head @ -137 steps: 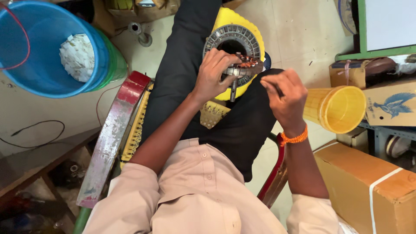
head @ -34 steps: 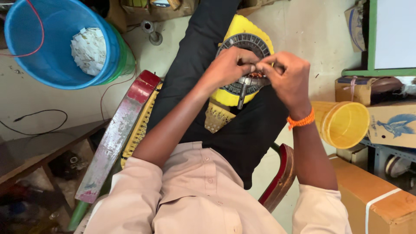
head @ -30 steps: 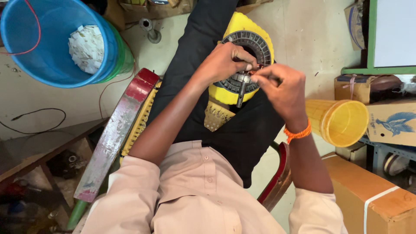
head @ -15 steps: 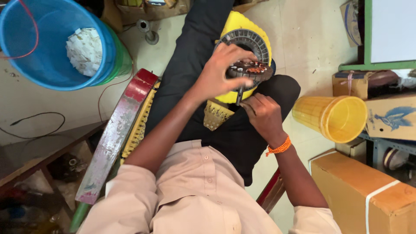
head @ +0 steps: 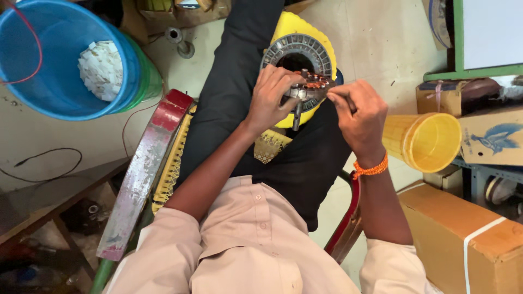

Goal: The person sits cross-legged and winds copper wire by hand into the slots of a motor stator resting on their lap. They repeatedly insert and tuck the wire into successive slots, rotating the stator as needed to continue the winding process.

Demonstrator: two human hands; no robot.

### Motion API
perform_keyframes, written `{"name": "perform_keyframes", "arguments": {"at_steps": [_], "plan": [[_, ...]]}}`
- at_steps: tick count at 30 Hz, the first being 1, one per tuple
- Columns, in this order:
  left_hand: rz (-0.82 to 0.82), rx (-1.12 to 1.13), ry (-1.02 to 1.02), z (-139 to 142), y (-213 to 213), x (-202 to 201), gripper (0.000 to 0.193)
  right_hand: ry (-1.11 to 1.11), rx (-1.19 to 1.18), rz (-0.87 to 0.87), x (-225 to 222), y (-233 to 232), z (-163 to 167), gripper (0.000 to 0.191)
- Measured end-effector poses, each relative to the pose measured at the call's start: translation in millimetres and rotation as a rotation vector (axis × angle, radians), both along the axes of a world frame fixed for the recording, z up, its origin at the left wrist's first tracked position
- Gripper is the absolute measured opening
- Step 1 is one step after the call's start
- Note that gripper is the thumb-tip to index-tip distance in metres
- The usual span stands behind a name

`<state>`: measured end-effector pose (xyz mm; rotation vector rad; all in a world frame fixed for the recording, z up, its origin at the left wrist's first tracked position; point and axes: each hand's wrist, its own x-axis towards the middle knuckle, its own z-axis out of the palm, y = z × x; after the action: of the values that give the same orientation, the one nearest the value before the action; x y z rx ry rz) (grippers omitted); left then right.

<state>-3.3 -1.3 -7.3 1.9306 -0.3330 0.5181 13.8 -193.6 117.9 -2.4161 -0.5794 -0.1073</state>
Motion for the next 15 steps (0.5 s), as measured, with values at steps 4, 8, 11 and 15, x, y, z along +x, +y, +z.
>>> {"name": "perform_keyframes", "arguments": {"at_steps": [4, 8, 11, 15], "plan": [[0.005, -0.017, -0.011, 1, 0, 0, 0.051, 0.009, -0.020, 0.063, 21, 6, -6, 0.010], [0.014, -0.017, -0.024, 0, -1, 1, 0.050, 0.044, 0.033, 0.115, 31, 2, -10, 0.010], [0.009, -0.002, -0.024, -1, 0, 1, 0.050, 0.041, 0.035, 0.129, 29, -2, -8, 0.011], [0.002, 0.005, -0.010, 0, 1, 1, 0.048, 0.118, 0.054, 0.097, 20, -4, -1, 0.010]]}}
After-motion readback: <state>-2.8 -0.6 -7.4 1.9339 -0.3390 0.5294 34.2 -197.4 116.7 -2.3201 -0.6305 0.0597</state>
